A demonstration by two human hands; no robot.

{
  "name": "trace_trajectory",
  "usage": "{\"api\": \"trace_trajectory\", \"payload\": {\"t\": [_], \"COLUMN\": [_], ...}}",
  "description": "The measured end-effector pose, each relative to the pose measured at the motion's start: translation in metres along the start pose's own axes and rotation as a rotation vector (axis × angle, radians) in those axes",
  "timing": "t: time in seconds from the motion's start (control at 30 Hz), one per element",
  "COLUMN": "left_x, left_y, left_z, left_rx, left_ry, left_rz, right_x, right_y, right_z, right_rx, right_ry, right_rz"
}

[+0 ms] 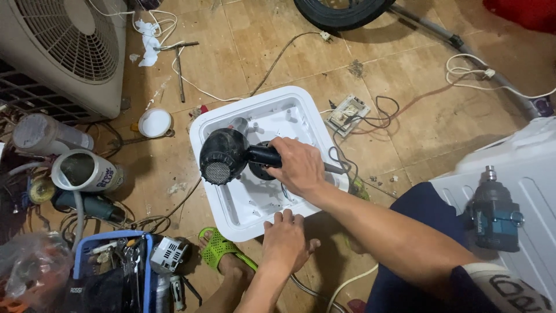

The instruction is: Using a hair dryer to heat or dry a plastic appliance component on a workshop floor.

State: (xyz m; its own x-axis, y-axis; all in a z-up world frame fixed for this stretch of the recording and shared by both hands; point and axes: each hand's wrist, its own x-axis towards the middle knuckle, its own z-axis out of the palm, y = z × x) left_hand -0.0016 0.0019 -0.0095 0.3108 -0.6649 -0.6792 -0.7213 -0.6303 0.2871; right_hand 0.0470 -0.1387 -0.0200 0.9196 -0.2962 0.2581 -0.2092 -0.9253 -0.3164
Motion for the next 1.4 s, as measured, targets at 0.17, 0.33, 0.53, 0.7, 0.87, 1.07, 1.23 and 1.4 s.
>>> {"api": "trace_trajectory", "payload": {"t": [0.17, 0.33, 0.53, 0.7, 0.87, 1.07, 1.23, 1.4], "left_x": [-0.006, -0.005, -0.016, -0.013, -0.004, 0.003, 0.003, 0.000], "left_y": [-0.002, -0.007, -0.004, -0.003, 0.003, 0.004, 0.006, 0.009], "left_z": [-0.006, 0.004, -0.011, -0.019, -0.010, -0.007, -0.008, -0.014], "left_rx": [0.001, 0.031, -0.052, -0.114, 0.060, 0.025, 0.076, 0.022], "left_ry": [-0.047, -0.016, -0.014, -0.025, -0.021, -0.001, 0.019, -0.039], "left_rz": [0.013, 0.034, 0.019, -0.002, 0.028, 0.016, 0.021, -0.002], "right_x": [0.004, 0.017, 0.032, 0.036, 0.034, 0.033, 0.036, 0.033], "right_y": [-0.005, -0.011, 0.005, 0.020, 0.029, 0.043, 0.052, 0.071], "right_z": [-0.001, -0.038, -0.072, -0.085, -0.086, -0.093, -0.114, -0.121], "right_rx": [-0.003, 0.118, 0.269, 0.257, 0.258, 0.243, 0.207, 0.167], "right_ry": [-0.059, -0.158, -0.160, -0.126, -0.097, -0.111, -0.088, -0.055], "right_rz": [0.070, 0.293, 0.573, 0.571, 0.534, 0.546, 0.568, 0.558]}}
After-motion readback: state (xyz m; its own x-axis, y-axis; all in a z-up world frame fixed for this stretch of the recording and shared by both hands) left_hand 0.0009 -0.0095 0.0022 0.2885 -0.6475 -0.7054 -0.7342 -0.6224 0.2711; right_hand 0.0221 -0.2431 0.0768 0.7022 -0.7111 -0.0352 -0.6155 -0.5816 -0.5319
